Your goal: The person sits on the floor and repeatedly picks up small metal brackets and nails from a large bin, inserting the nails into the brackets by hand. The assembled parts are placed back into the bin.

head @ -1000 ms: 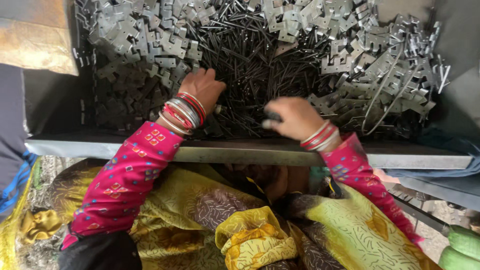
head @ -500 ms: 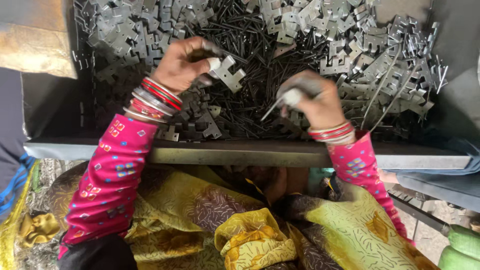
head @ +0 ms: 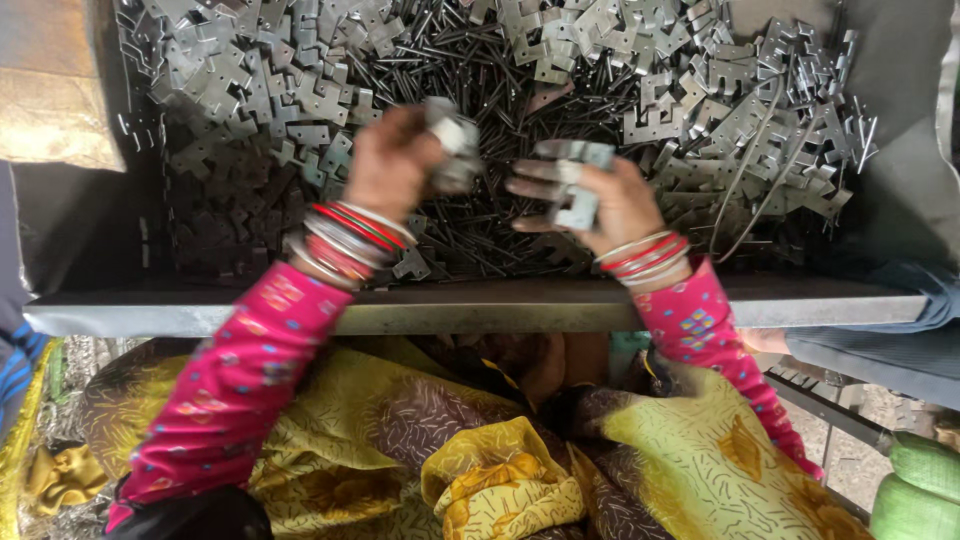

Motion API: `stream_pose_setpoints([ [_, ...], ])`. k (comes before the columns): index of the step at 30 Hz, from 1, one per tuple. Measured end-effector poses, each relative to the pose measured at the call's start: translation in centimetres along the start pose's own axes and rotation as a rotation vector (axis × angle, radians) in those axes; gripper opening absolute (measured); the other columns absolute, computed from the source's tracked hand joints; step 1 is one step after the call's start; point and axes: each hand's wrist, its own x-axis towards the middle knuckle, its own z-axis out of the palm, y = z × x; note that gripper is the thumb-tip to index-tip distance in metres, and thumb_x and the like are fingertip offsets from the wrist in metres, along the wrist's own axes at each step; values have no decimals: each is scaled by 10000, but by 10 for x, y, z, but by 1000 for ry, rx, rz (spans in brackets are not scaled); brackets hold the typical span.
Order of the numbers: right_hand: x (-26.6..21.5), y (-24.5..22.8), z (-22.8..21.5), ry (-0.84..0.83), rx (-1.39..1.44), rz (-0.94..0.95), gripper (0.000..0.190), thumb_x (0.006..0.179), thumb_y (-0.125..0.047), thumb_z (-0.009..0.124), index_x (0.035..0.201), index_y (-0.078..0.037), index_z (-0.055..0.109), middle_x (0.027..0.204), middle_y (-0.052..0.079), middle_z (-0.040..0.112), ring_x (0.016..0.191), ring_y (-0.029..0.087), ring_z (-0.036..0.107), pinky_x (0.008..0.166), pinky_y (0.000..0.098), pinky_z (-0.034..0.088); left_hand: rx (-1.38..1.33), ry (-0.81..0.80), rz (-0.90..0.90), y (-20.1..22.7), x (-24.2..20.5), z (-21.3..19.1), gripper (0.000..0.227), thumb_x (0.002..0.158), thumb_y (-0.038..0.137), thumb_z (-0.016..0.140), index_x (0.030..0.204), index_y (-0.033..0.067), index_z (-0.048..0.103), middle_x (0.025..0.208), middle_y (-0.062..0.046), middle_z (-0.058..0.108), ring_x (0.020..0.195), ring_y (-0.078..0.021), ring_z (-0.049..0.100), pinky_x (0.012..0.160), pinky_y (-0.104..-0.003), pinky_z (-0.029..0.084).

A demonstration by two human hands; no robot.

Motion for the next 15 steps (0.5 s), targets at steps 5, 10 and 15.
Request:
stream_pose_setpoints([
  [5,2,33,28,-76,40,-28,471,1049,-373,615,1366,-26,583,1214,86,681,1063,225,667,921,424,566,537,-85,90,-27,-34,54,453,915,65,741,1333,-27,593,1052,-204,741,994,-324,744,843,-381,570],
  [10,0,19,-6,-88,-837,-416,517,996,-366,705,1357,-26,562,1225,79,702,1111,250,681,962,386,555,210,-96,46,-41,-20,22,351,900,-21,629,1246,-64,598,1084,-97,743,989,-158,723,849,-290,585],
  [15,-3,25,-35,-6,-2008,-312,360,814,-305,798,1079,-75,715,937,214,723,906,421,684,770,514,541,63,-171,20,-8,-6,7,299,918,-53,592,1216,-73,598,1030,-63,719,925,-120,638,809,-271,534],
])
